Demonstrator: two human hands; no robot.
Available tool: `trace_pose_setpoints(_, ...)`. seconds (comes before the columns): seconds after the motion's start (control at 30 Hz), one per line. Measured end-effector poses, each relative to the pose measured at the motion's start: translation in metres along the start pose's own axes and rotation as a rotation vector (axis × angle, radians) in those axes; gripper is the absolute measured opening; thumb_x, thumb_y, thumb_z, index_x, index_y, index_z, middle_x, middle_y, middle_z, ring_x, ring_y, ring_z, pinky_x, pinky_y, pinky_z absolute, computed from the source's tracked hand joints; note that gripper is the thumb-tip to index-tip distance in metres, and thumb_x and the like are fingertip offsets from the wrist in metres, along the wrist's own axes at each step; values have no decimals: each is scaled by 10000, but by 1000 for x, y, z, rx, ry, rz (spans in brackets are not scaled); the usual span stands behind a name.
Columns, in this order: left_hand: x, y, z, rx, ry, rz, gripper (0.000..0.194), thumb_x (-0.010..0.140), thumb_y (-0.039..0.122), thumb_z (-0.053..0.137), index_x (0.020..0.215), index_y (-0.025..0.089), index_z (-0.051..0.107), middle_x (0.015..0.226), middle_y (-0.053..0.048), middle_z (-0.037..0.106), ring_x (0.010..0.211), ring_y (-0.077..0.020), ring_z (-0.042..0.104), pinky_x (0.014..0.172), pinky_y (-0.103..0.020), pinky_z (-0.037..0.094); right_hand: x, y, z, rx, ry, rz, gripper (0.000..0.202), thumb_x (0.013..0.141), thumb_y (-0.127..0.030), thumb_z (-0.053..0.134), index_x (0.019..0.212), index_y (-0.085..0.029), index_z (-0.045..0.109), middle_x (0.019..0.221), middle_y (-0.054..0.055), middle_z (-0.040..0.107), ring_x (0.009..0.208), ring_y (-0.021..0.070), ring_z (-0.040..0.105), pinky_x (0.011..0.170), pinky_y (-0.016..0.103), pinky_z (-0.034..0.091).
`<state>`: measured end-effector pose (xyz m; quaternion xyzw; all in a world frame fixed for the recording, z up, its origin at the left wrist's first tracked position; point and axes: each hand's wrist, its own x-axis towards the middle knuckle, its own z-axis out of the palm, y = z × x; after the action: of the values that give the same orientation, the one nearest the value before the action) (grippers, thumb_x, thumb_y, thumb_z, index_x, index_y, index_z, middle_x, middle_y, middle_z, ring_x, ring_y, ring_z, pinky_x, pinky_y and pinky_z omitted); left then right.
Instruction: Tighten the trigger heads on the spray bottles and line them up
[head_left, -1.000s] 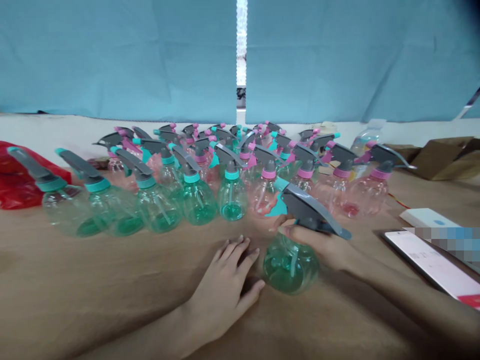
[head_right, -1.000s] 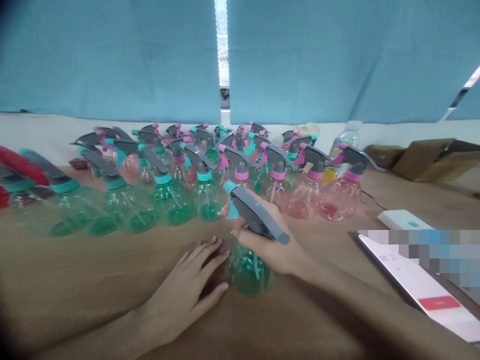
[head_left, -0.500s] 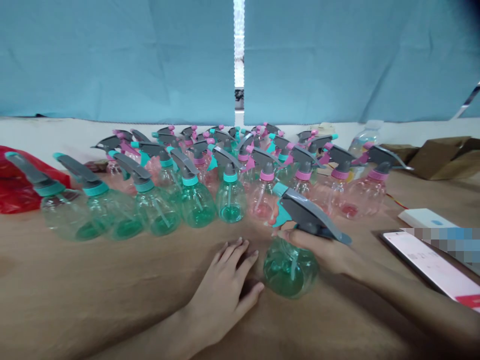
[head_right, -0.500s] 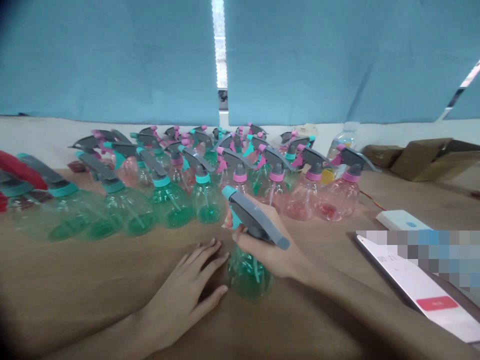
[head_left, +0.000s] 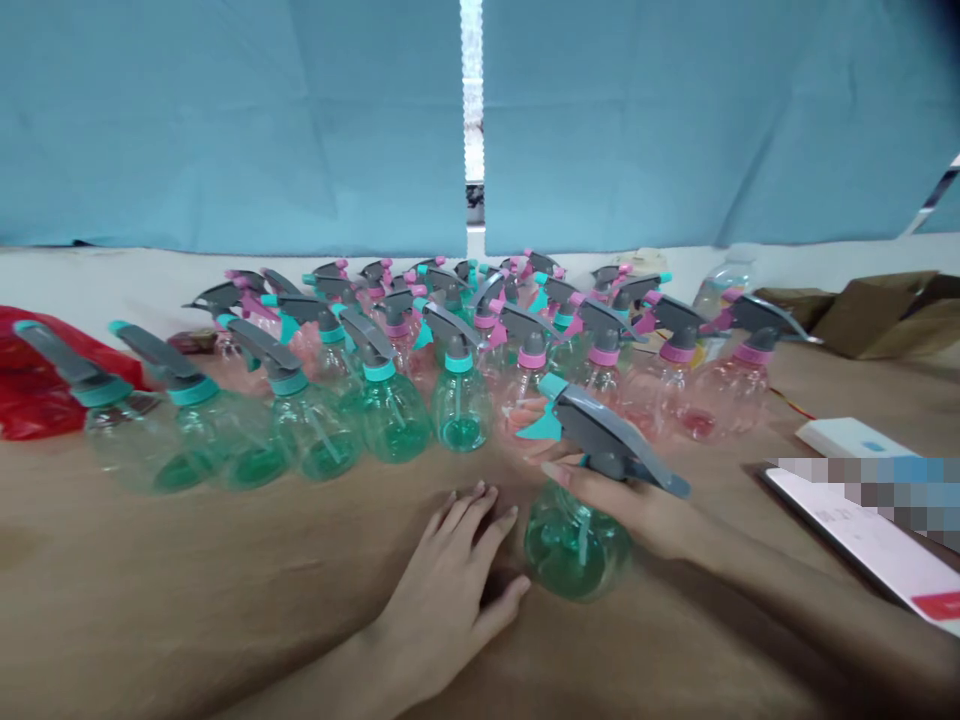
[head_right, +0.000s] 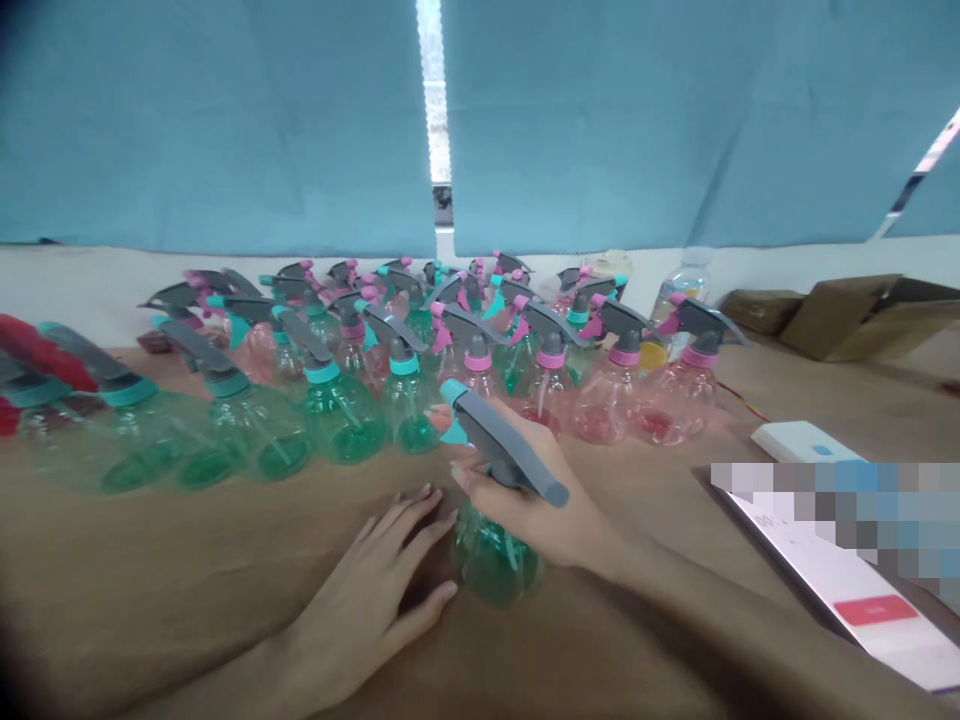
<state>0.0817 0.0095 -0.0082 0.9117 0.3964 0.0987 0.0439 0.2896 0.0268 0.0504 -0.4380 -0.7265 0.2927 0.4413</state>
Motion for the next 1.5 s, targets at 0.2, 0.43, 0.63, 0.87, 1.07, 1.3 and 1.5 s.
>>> trace_pose_setpoints(0.2, 0, 2, -2, -106, 10, -5, 620, 811, 365, 591, 1342, 144, 358, 1398, -147, 383, 1290, -321, 315, 1021, -530, 291, -1, 2, 2, 153, -30, 27, 460, 821, -354, 573, 1268, -310, 475, 1015, 29, 670, 896, 198, 647, 743, 316, 543)
trace_pose_setpoints(0.43, -4, 7, -7, -353, 96, 36, 804, 724, 360, 684, 1365, 182, 232, 1375, -147, 381, 1264, -323, 338, 1017, -509, 294, 0, 2, 13, 211, -13, 118, 277, 793, -382, 606, 1049, -277, 623, 823, 7, 666, 779, 186, 644, 700, 326, 533)
trace_pose_setpoints(0.63, -13, 4, -11, -523, 212, 16, 794, 741, 401, 686, 1349, 213, 213, 1305, -130, 427, 1188, -309, 418, 979, -482, 346, 6, -13, 41, 315, -71, 83, 183, 798, -362, 597, 948, -275, 656, 878, 21, 685, 880, 201, 642, 813, 374, 513)
trace_pose_setpoints(0.87, -52, -16, -20, -540, 272, -75, 793, 740, 394, 686, 1349, 221, 208, 1313, -136, 418, 1193, -320, 424, 968, -492, 364, 14, -42, 86, 379, -103, 7, 415, 787, -318, 626, 1194, -330, 545, 1128, 13, 628, 915, 196, 625, 836, 395, 501)
trace_pose_setpoints(1.07, -102, -36, -41, -490, 316, -216, 781, 741, 415, 683, 1348, 221, 234, 1309, -135, 435, 1197, -327, 431, 972, -496, 372, 26, -69, 137, 430, -150, -112, 437, 787, -299, 631, 1206, -324, 508, 1222, -7, 587, 1012, 194, 583, 905, 395, 454)
trace_pose_setpoints(1.3, -162, -51, -67, -407, 507, -383, 702, 768, 398, 664, 1324, 269, 254, 1278, -86, 455, 1195, -296, 432, 976, -469, 386, 36, -111, 209, 365, -308, -214, 450, 791, -355, 600, 1215, -274, 474, 1074, 41, 629, 890, 192, 613, 769, 366, 503)
trace_pose_setpoints(1.5, -206, -77, -83, -323, 594, -513, 597, 798, 432, 627, 1292, 312, 313, 1241, -48, 505, 1147, -289, 482, 946, -469, 408, 61, -143, 251, 243, -474, -309, 593, 708, -387, 677, 1227, -243, 427, 1006, 47, 624, 814, 188, 607, 717, 352, 502)
